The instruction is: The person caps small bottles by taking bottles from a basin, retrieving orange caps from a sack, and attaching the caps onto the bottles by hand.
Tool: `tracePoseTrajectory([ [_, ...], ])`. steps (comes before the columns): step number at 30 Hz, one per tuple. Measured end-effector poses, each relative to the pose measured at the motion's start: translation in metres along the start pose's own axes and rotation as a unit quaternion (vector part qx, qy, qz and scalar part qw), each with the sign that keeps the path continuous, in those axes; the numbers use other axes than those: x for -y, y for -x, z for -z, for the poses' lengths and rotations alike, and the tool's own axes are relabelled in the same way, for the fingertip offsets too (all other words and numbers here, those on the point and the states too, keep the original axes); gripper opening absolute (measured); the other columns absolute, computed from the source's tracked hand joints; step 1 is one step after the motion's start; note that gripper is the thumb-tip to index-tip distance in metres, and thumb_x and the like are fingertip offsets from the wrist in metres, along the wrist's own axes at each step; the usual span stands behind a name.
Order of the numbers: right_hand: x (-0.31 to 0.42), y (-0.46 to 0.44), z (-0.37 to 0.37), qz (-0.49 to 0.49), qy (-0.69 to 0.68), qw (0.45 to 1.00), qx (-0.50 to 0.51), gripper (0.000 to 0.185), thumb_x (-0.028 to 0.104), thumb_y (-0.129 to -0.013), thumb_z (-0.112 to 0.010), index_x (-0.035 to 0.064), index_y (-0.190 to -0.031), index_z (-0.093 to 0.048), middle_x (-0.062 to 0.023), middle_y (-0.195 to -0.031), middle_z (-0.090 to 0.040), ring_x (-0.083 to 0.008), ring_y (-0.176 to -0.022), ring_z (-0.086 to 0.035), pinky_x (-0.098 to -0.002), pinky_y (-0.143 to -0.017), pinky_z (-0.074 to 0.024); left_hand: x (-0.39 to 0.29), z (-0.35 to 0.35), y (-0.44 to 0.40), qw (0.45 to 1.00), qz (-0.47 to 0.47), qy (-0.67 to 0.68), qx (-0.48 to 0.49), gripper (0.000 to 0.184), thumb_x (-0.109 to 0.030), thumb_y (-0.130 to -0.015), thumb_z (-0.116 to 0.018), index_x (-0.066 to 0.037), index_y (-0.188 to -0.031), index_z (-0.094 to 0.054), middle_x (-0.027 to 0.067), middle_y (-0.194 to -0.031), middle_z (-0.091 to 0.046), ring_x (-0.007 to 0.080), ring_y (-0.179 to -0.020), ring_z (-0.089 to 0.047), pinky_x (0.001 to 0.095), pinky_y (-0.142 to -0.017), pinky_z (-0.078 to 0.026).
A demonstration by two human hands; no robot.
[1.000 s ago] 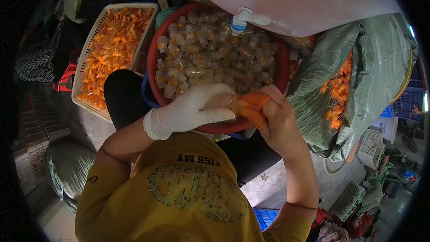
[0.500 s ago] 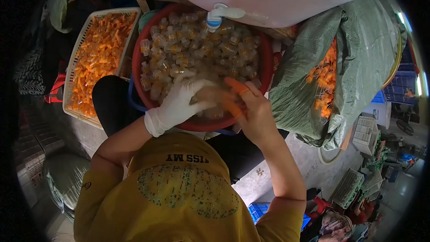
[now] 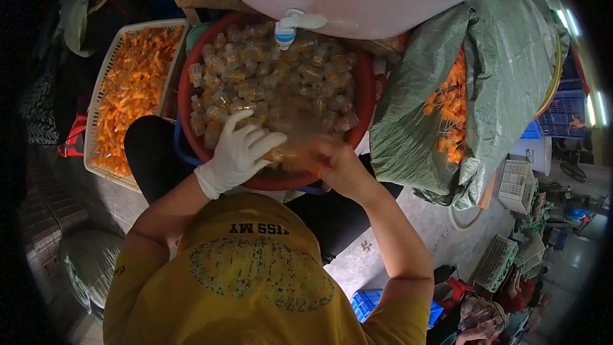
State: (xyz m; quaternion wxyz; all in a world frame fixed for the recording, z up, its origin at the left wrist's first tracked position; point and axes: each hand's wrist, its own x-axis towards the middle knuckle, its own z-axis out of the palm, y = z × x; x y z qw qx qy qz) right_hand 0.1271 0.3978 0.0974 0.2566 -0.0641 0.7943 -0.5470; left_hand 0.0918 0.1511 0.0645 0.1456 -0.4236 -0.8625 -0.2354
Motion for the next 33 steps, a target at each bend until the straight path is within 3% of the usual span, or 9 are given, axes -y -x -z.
tracePoseTrajectory([
  [4, 0.004, 0.002, 0.044, 0.161, -0.067, 0.954, -0.243, 0.031, -0.003, -0.087, -0.065, 0.0014, -0.117, -0.061, -0.0049, -0.108, -0.062, -0.0119, -0.097, -0.062, -0.0242, -0.080, -0.0500, 0.057, 0.039, 0.032, 0.956, 0.229, -0.065, -0.172, 0.051, -0.024, -0.077, -0.078, -0.015, -0.123, -0.058, 0.0051, -0.099, -0.068, 0.0238, -0.101, -0.059, 0.0411, -0.106, -0.031],
  [6, -0.012, 0.018, 0.092, 0.088, -0.068, 0.900, -0.422, 0.027, 0.001, -0.089, -0.063, 0.0021, -0.116, -0.062, -0.0041, -0.101, -0.066, -0.0115, -0.091, -0.063, -0.0235, -0.077, -0.0499, 0.095, 0.068, 0.052, 0.903, 0.332, -0.130, -0.241, 0.058, -0.024, -0.079, -0.078, -0.010, -0.130, -0.055, 0.0103, -0.121, -0.062, 0.0285, -0.114, -0.053, 0.0427, -0.103, -0.034],
  [10, -0.076, 0.039, 0.182, -0.025, 0.097, 0.820, -0.564, 0.021, 0.014, -0.091, -0.063, 0.0033, -0.109, -0.067, -0.0071, -0.094, -0.071, -0.0149, -0.082, -0.067, -0.0266, -0.069, -0.0503, 0.113, 0.090, 0.043, 0.899, 0.312, -0.126, -0.279, 0.051, -0.023, -0.080, -0.077, -0.001, -0.122, -0.058, 0.0135, -0.115, -0.063, 0.0282, -0.106, -0.059, 0.0396, -0.094, -0.045],
  [13, -0.098, 0.028, 0.196, -0.082, 0.361, 0.744, -0.556, 0.025, 0.022, -0.089, -0.065, 0.0031, -0.105, -0.067, -0.0123, -0.087, -0.072, -0.0233, -0.077, -0.069, -0.0348, -0.065, -0.0517, 0.091, 0.049, -0.002, 0.911, 0.347, 0.191, -0.113, 0.032, -0.024, -0.088, -0.069, -0.003, -0.112, -0.063, 0.0097, -0.092, -0.069, 0.0198, -0.087, -0.067, 0.0315, -0.082, -0.051],
  [15, -0.091, 0.020, 0.189, -0.124, 0.355, 0.754, -0.539, 0.034, 0.026, -0.083, -0.072, 0.0044, -0.109, -0.066, -0.0154, -0.098, -0.071, -0.0335, -0.091, -0.068, -0.0407, -0.079, -0.0517, 0.079, 0.009, -0.033, 0.932, 0.340, 0.127, -0.005, 0.042, -0.043, -0.089, -0.062, -0.007, -0.112, -0.063, 0.0108, -0.080, -0.067, 0.0240, -0.071, -0.066, 0.0351, -0.074, -0.050],
  [20, -0.124, 0.022, 0.208, -0.094, 0.252, 0.805, -0.529, 0.038, 0.019, -0.081, -0.072, 0.0017, -0.114, -0.064, -0.0136, -0.099, -0.070, -0.0273, -0.091, -0.067, -0.0375, -0.079, -0.0508, 0.086, -0.076, -0.083, 0.943, 0.292, -0.100, 0.126, 0.038, -0.040, -0.087, -0.065, -0.009, -0.109, -0.062, 0.0132, -0.075, -0.067, 0.0293, -0.075, -0.066, 0.0393, -0.074, -0.048],
  [23, -0.123, 0.044, 0.212, -0.101, 0.198, 0.815, -0.535, 0.029, 0.010, -0.084, -0.065, 0.0006, -0.111, -0.063, -0.0076, -0.085, -0.067, -0.0148, -0.076, -0.061, -0.0282, -0.067, -0.0466, 0.081, -0.066, -0.078, 0.930, 0.358, 0.064, 0.051, 0.037, -0.035, -0.089, -0.064, -0.008, -0.113, -0.058, 0.0122, -0.079, -0.067, 0.0255, -0.077, -0.066, 0.0361, -0.078, -0.049],
  [26, -0.099, 0.063, 0.195, 0.036, 0.061, 0.814, -0.576, 0.023, 0.005, -0.088, -0.059, 0.0020, -0.111, -0.061, -0.0037, -0.079, -0.061, -0.0061, -0.065, -0.050, -0.0202, -0.058, -0.0388, 0.064, -0.018, -0.059, 0.711, 0.365, 0.600, -0.025, 0.038, -0.030, -0.093, -0.061, -0.007, -0.122, -0.051, 0.0125, -0.099, -0.065, 0.0210, -0.083, -0.063, 0.0324, -0.082, -0.049],
  [33, 0.048, 0.008, 0.096, 0.241, -0.049, 0.870, -0.427, 0.023, 0.008, -0.094, -0.061, 0.0022, -0.116, -0.058, -0.0064, -0.101, -0.067, -0.0094, -0.082, -0.060, -0.0221, -0.073, -0.0468, 0.052, 0.003, -0.044, 0.766, 0.371, 0.521, -0.068, 0.042, -0.015, -0.092, -0.063, -0.008, -0.130, -0.047, 0.0093, -0.124, -0.054, 0.0135, -0.102, -0.055, 0.0303, -0.087, -0.048],
])
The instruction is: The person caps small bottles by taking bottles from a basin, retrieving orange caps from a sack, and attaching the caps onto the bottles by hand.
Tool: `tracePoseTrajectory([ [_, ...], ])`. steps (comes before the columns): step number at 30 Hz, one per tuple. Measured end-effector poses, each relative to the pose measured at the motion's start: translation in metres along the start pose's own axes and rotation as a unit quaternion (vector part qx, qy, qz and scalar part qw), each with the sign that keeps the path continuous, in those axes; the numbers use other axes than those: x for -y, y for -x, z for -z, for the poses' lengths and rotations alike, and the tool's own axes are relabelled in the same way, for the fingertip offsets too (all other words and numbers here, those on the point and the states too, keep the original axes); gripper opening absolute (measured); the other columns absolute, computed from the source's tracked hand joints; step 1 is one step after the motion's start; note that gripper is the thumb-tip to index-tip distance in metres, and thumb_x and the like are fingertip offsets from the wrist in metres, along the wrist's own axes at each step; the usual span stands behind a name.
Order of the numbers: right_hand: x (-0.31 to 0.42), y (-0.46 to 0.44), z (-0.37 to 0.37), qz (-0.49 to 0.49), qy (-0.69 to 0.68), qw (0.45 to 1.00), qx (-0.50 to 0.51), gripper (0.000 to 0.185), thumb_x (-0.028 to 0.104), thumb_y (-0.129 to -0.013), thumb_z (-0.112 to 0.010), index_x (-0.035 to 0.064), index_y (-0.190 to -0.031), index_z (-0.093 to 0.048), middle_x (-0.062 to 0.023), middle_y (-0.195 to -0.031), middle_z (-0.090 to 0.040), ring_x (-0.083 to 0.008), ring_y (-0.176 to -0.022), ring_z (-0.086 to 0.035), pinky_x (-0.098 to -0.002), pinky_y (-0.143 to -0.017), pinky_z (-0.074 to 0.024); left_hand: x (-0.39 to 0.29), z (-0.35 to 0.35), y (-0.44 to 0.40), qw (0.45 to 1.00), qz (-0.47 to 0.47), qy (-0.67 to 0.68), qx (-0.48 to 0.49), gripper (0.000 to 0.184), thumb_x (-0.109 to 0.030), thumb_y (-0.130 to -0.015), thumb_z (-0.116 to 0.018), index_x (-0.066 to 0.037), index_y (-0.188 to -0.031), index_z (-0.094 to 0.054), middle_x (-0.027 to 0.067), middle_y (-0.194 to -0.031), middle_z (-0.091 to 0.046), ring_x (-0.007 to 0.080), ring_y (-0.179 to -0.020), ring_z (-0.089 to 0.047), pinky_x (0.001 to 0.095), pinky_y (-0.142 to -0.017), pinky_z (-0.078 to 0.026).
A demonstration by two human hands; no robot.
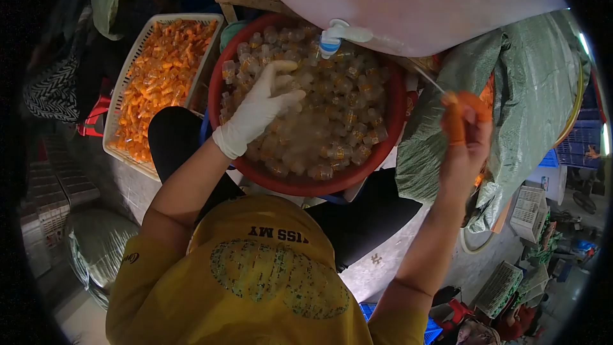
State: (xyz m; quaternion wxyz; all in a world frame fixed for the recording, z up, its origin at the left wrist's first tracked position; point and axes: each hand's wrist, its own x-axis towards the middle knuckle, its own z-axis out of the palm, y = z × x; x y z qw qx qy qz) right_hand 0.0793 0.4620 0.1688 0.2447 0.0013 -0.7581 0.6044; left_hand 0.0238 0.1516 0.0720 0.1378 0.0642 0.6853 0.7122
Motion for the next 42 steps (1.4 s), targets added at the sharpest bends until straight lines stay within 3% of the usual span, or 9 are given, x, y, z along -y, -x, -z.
tracePoseTrajectory([
  [2, 0.030, 0.007, -0.059, -0.022, 0.003, 0.998, 0.059, 0.030, 0.007, -0.090, -0.066, 0.0019, -0.119, -0.062, -0.0065, -0.104, -0.067, -0.0120, -0.090, -0.062, -0.0238, -0.080, -0.0481, 0.002, -0.006, -0.013, 0.998, -0.053, -0.008, 0.023, 0.041, -0.013, -0.091, -0.065, -0.007, -0.129, -0.050, 0.0062, -0.121, -0.056, 0.0132, -0.106, -0.054, 0.0295, -0.090, -0.047],
  [4, 0.033, 0.008, -0.090, 0.007, -0.057, 0.990, 0.129, 0.030, 0.000, -0.088, -0.067, -0.0002, -0.117, -0.063, -0.0047, -0.106, -0.068, -0.0121, -0.099, -0.064, -0.0249, -0.085, -0.0495, 0.004, -0.011, -0.020, 0.991, -0.049, 0.119, 0.040, 0.040, -0.010, -0.090, -0.065, -0.006, -0.127, -0.052, 0.0041, -0.120, -0.057, 0.0138, -0.109, -0.053, 0.0286, -0.094, -0.045],
  [5, 0.042, 0.004, -0.106, 0.040, -0.069, 0.989, 0.124, 0.027, -0.001, -0.085, -0.071, 0.0007, -0.111, -0.067, -0.0024, -0.104, -0.068, -0.0096, -0.090, -0.063, -0.0228, -0.082, -0.0490, 0.003, -0.013, -0.022, 0.981, -0.046, 0.182, 0.049, 0.039, -0.009, -0.090, -0.065, -0.006, -0.127, -0.053, 0.0030, -0.120, -0.058, 0.0142, -0.111, -0.053, 0.0281, -0.096, -0.044],
  [11, 0.060, -0.036, -0.140, 0.075, -0.034, 0.987, 0.135, 0.024, 0.002, -0.083, -0.073, 0.0031, -0.107, -0.070, 0.0005, -0.097, -0.068, -0.0073, -0.084, -0.057, -0.0225, -0.078, -0.0482, 0.004, -0.024, -0.026, 0.988, -0.110, 0.108, 0.009, 0.040, 0.000, -0.089, -0.063, -0.004, -0.128, -0.052, 0.0027, -0.119, -0.058, 0.0106, -0.110, -0.053, 0.0258, -0.096, -0.043],
  [18, 0.034, -0.031, -0.150, -0.035, -0.084, 0.986, 0.142, 0.021, 0.005, -0.085, -0.072, 0.0035, -0.106, -0.071, -0.0007, -0.097, -0.068, -0.0095, -0.090, -0.061, -0.0241, -0.084, -0.0475, 0.012, -0.033, -0.031, 0.986, -0.074, 0.151, -0.007, 0.046, 0.001, -0.089, -0.063, -0.004, -0.132, -0.047, 0.0045, -0.121, -0.058, 0.0114, -0.112, -0.054, 0.0254, -0.099, -0.042],
  [27, 0.027, -0.029, -0.152, -0.058, -0.119, 0.982, 0.138, 0.025, 0.007, -0.088, -0.069, 0.0026, -0.112, -0.068, -0.0015, -0.099, -0.067, -0.0090, -0.094, -0.060, -0.0247, -0.089, -0.0457, 0.014, -0.032, -0.033, 0.982, -0.090, 0.167, 0.003, 0.047, 0.000, -0.089, -0.063, -0.005, -0.133, -0.047, 0.0038, -0.125, -0.055, 0.0107, -0.115, -0.051, 0.0257, -0.100, -0.040],
  [36, 0.045, -0.017, -0.149, 0.030, -0.105, 0.989, 0.101, 0.028, -0.002, -0.083, -0.070, 0.0031, -0.111, -0.067, -0.0028, -0.107, -0.067, -0.0111, -0.095, -0.061, -0.0270, -0.087, -0.0480, 0.014, -0.037, -0.033, 0.987, -0.083, 0.138, -0.025, 0.042, -0.006, -0.088, -0.067, -0.002, -0.126, -0.050, 0.0058, -0.111, -0.061, 0.0133, -0.105, -0.056, 0.0262, -0.094, -0.044],
  [39, 0.045, -0.008, -0.139, 0.198, 0.022, 0.966, 0.164, 0.031, -0.005, -0.080, -0.070, 0.0013, -0.110, -0.066, -0.0064, -0.105, -0.066, -0.0175, -0.094, -0.063, -0.0292, -0.083, -0.0503, 0.021, -0.038, -0.033, 0.990, -0.047, 0.125, -0.036, 0.040, -0.010, -0.087, -0.069, -0.001, -0.122, -0.051, 0.0064, -0.106, -0.062, 0.0133, -0.101, -0.057, 0.0261, -0.090, -0.045],
  [42, 0.030, 0.010, -0.120, 0.176, 0.196, 0.928, 0.264, 0.029, -0.005, -0.079, -0.069, 0.0011, -0.107, -0.065, -0.0110, -0.104, -0.064, -0.0249, -0.092, -0.064, -0.0320, -0.078, -0.0517, 0.006, -0.030, -0.009, 0.994, 0.045, 0.089, -0.034, 0.040, -0.015, -0.087, -0.070, -0.001, -0.120, -0.052, 0.0081, -0.106, -0.062, 0.0127, -0.099, -0.057, 0.0260, -0.087, -0.047],
])
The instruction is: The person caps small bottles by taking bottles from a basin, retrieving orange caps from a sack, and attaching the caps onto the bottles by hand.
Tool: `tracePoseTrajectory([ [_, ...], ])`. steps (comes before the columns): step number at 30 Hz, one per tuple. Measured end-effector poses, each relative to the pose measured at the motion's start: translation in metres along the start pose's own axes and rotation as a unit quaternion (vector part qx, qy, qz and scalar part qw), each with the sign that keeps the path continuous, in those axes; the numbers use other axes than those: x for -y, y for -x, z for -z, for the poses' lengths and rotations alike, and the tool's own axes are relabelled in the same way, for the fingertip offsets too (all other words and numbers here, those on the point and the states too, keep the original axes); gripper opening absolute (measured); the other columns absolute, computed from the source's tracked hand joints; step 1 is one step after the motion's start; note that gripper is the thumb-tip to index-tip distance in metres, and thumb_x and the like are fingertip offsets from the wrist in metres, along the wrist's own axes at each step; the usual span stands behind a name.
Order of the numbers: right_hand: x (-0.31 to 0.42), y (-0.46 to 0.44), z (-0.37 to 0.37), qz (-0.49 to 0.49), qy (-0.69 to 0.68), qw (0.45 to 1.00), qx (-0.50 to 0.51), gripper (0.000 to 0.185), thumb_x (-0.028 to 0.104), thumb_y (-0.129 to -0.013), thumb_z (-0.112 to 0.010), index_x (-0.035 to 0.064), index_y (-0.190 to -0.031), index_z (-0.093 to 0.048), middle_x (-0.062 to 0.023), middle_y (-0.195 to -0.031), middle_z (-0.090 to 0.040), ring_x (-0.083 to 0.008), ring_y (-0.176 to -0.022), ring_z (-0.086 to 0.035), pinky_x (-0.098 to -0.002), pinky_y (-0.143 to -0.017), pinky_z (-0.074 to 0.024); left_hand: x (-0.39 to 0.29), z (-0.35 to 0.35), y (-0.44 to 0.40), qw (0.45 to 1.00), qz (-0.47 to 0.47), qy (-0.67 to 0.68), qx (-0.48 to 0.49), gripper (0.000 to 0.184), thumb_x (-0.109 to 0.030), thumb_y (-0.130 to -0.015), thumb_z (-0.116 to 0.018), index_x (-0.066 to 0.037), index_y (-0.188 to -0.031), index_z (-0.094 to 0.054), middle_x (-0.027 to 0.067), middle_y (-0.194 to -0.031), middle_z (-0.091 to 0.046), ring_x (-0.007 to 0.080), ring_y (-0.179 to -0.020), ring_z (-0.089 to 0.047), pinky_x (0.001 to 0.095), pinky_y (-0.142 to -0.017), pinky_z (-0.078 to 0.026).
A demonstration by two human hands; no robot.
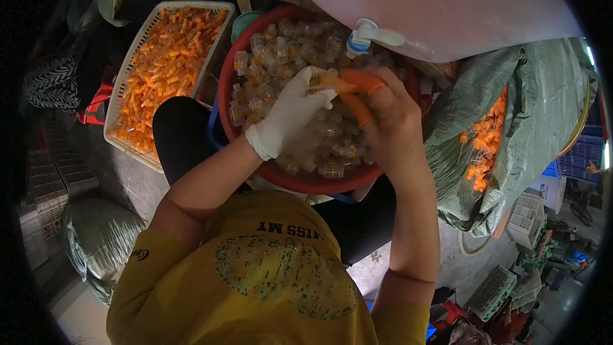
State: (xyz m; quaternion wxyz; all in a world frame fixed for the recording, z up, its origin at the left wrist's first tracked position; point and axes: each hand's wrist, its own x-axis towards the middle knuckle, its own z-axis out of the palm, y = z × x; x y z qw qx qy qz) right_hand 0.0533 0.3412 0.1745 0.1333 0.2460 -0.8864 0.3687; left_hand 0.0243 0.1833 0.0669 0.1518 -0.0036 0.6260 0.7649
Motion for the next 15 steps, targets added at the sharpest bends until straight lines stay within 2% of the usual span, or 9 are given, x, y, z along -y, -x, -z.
tracePoseTrajectory([
  [2, -0.029, 0.024, 0.006, -0.007, 0.102, 0.995, -0.023, 0.026, -0.005, -0.080, -0.069, 0.0014, -0.104, -0.065, -0.0124, -0.105, -0.063, -0.0280, -0.091, -0.064, -0.0331, -0.077, -0.0520, -0.004, 0.016, 0.016, 0.997, 0.000, -0.074, 0.021, 0.042, -0.018, -0.088, -0.070, -0.001, -0.122, -0.052, 0.0092, -0.106, -0.062, 0.0123, -0.097, -0.057, 0.0262, -0.085, -0.048],
  [3, -0.038, 0.032, 0.008, -0.013, 0.151, 0.988, -0.033, 0.024, -0.005, -0.080, -0.068, 0.0015, -0.103, -0.065, -0.0132, -0.105, -0.063, -0.0295, -0.091, -0.064, -0.0336, -0.076, -0.0522, -0.009, 0.020, 0.026, 0.999, 0.044, 0.000, 0.014, 0.040, -0.019, -0.089, -0.069, 0.000, -0.121, -0.053, 0.0083, -0.101, -0.062, 0.0116, -0.091, -0.057, 0.0254, -0.081, -0.047],
  [5, -0.030, 0.038, 0.016, -0.048, 0.087, 0.994, -0.035, 0.023, -0.005, -0.080, -0.068, 0.0012, -0.102, -0.064, -0.0129, -0.106, -0.063, -0.0296, -0.092, -0.064, -0.0347, -0.077, -0.0522, -0.016, 0.024, 0.045, 0.980, 0.137, 0.147, -0.001, 0.036, -0.020, -0.092, -0.065, 0.000, -0.119, -0.055, 0.0067, -0.091, -0.062, 0.0102, -0.080, -0.056, 0.0236, -0.072, -0.047],
  [7, -0.023, 0.047, 0.022, -0.076, 0.040, 0.996, -0.008, 0.023, -0.006, -0.080, -0.067, 0.0013, -0.102, -0.065, -0.0115, -0.106, -0.063, -0.0296, -0.095, -0.063, -0.0348, -0.078, -0.0517, -0.011, 0.033, 0.049, 0.967, 0.158, 0.152, 0.130, 0.032, -0.022, -0.095, -0.061, 0.001, -0.116, -0.058, 0.0032, -0.080, -0.059, 0.0086, -0.069, -0.052, 0.0218, -0.064, -0.042],
  [9, -0.004, 0.047, 0.020, -0.038, -0.004, 0.998, 0.040, 0.024, -0.005, -0.080, -0.067, 0.0017, -0.103, -0.066, -0.0109, -0.106, -0.063, -0.0292, -0.096, -0.062, -0.0346, -0.078, -0.0514, -0.014, 0.031, 0.051, 0.949, 0.168, 0.157, 0.214, 0.030, -0.024, -0.098, -0.057, 0.001, -0.113, -0.060, 0.0003, -0.072, -0.055, 0.0075, -0.061, -0.047, 0.0207, -0.058, -0.038],
  [11, 0.002, 0.048, 0.016, -0.007, -0.058, 0.994, 0.088, 0.027, -0.004, -0.079, -0.069, 0.0024, -0.105, -0.067, -0.0101, -0.106, -0.062, -0.0288, -0.097, -0.061, -0.0343, -0.079, -0.0511, -0.023, 0.026, 0.059, 0.938, 0.172, 0.166, 0.250, 0.030, -0.027, -0.099, -0.054, 0.001, -0.111, -0.061, -0.0015, -0.068, -0.052, 0.0069, -0.057, -0.044, 0.0205, -0.056, -0.035],
  [14, 0.002, 0.049, 0.017, 0.055, -0.065, 0.991, 0.102, 0.025, -0.004, -0.080, -0.068, 0.0025, -0.104, -0.067, -0.0110, -0.107, -0.062, -0.0274, -0.092, -0.062, -0.0324, -0.075, -0.0521, -0.034, 0.022, 0.066, 0.915, 0.173, 0.189, 0.312, 0.034, -0.031, -0.100, -0.052, 0.001, -0.109, -0.062, -0.0020, -0.066, -0.051, 0.0066, -0.057, -0.043, 0.0208, -0.054, -0.035],
  [15, 0.003, 0.050, 0.018, 0.023, -0.080, 0.992, 0.097, 0.023, 0.000, -0.080, -0.069, 0.0020, -0.103, -0.067, -0.0107, -0.104, -0.063, -0.0263, -0.091, -0.063, -0.0318, -0.075, -0.0516, -0.033, 0.020, 0.067, 0.912, 0.175, 0.189, 0.318, 0.034, -0.031, -0.100, -0.053, 0.000, -0.111, -0.061, -0.0020, -0.068, -0.051, 0.0063, -0.058, -0.044, 0.0201, -0.054, -0.035],
])
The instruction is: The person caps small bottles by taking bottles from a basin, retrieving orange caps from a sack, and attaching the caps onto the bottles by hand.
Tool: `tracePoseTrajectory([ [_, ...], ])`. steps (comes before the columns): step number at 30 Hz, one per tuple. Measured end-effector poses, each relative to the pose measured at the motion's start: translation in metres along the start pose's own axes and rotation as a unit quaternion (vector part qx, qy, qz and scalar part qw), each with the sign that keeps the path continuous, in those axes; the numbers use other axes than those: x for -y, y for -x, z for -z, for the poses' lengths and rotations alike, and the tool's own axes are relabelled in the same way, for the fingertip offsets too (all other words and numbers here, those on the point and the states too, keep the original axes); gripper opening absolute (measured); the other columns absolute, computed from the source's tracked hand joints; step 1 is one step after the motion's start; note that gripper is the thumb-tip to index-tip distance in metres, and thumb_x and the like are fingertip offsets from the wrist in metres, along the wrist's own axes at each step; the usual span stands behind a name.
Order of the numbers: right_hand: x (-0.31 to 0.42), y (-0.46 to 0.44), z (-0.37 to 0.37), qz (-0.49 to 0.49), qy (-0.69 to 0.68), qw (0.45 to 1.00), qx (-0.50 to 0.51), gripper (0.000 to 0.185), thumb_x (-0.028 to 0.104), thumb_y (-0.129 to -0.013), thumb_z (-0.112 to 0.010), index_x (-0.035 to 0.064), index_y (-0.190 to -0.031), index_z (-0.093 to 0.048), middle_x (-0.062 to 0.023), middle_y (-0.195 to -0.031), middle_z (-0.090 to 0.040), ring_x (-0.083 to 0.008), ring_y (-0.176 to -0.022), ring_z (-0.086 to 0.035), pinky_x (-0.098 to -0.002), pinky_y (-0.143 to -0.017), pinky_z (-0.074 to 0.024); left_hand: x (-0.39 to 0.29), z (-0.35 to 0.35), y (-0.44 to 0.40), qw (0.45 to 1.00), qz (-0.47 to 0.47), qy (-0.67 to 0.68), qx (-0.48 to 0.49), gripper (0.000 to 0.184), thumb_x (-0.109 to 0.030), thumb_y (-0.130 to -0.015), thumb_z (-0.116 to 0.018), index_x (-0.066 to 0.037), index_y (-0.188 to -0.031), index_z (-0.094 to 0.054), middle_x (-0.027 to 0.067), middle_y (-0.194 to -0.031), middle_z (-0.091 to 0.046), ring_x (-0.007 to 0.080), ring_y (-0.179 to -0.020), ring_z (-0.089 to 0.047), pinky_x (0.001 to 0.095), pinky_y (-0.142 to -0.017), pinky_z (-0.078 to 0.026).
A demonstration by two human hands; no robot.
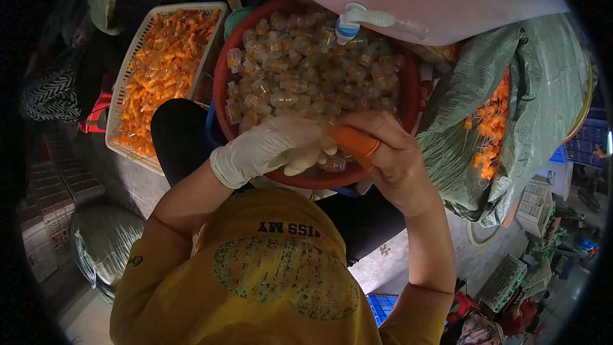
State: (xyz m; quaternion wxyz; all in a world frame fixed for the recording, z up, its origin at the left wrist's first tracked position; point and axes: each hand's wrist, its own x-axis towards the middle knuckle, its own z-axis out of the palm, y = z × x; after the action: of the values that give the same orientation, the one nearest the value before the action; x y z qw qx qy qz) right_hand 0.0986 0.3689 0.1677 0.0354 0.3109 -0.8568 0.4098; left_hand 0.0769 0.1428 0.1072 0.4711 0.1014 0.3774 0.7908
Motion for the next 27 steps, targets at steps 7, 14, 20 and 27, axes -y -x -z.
tracePoseTrajectory([
  [7, -0.014, 0.021, 0.003, -0.277, -0.196, 0.940, 0.044, 0.019, 0.014, -0.085, -0.070, -0.0012, -0.097, -0.067, -0.0104, -0.091, -0.063, -0.0177, -0.067, -0.061, -0.0272, -0.063, -0.0492, 0.008, -0.021, -0.007, 0.788, -0.281, -0.526, -0.154, 0.040, -0.024, -0.084, -0.071, -0.010, -0.119, -0.055, -0.0011, -0.080, -0.055, 0.0132, -0.066, -0.053, 0.0312, -0.084, -0.043],
  [14, 0.003, 0.009, -0.009, -0.128, 0.061, 0.990, -0.026, 0.020, 0.016, -0.084, -0.071, -0.0014, -0.092, -0.066, -0.0119, -0.085, -0.062, -0.0252, -0.063, -0.060, -0.0305, -0.059, -0.0500, 0.007, -0.008, -0.013, 0.840, -0.206, -0.466, -0.185, 0.034, -0.025, -0.082, -0.074, -0.010, -0.110, -0.062, -0.0021, -0.076, -0.058, 0.0105, -0.067, -0.055, 0.0276, -0.077, -0.044],
  [20, -0.006, 0.039, -0.017, -0.065, 0.101, 0.992, 0.045, 0.020, 0.016, -0.088, -0.068, 0.0013, -0.100, -0.065, -0.0111, -0.084, -0.062, -0.0227, -0.067, -0.058, -0.0310, -0.062, -0.0477, 0.015, 0.000, -0.005, 0.935, -0.102, -0.338, -0.034, 0.027, -0.025, -0.089, -0.068, -0.007, -0.108, -0.064, -0.0028, -0.076, -0.058, 0.0072, -0.069, -0.053, 0.0252, -0.075, -0.044],
  [27, -0.018, 0.055, -0.027, -0.355, -0.491, 0.791, 0.082, 0.022, 0.015, -0.097, -0.057, -0.0030, -0.107, -0.062, -0.0054, -0.091, -0.064, -0.0123, -0.078, -0.058, -0.0257, -0.073, -0.0465, 0.034, 0.001, -0.002, 0.447, -0.406, -0.780, -0.162, 0.046, -0.034, -0.074, -0.071, -0.016, -0.115, -0.060, -0.0044, -0.072, -0.050, 0.0129, -0.073, -0.054, 0.0456, -0.105, -0.033],
])
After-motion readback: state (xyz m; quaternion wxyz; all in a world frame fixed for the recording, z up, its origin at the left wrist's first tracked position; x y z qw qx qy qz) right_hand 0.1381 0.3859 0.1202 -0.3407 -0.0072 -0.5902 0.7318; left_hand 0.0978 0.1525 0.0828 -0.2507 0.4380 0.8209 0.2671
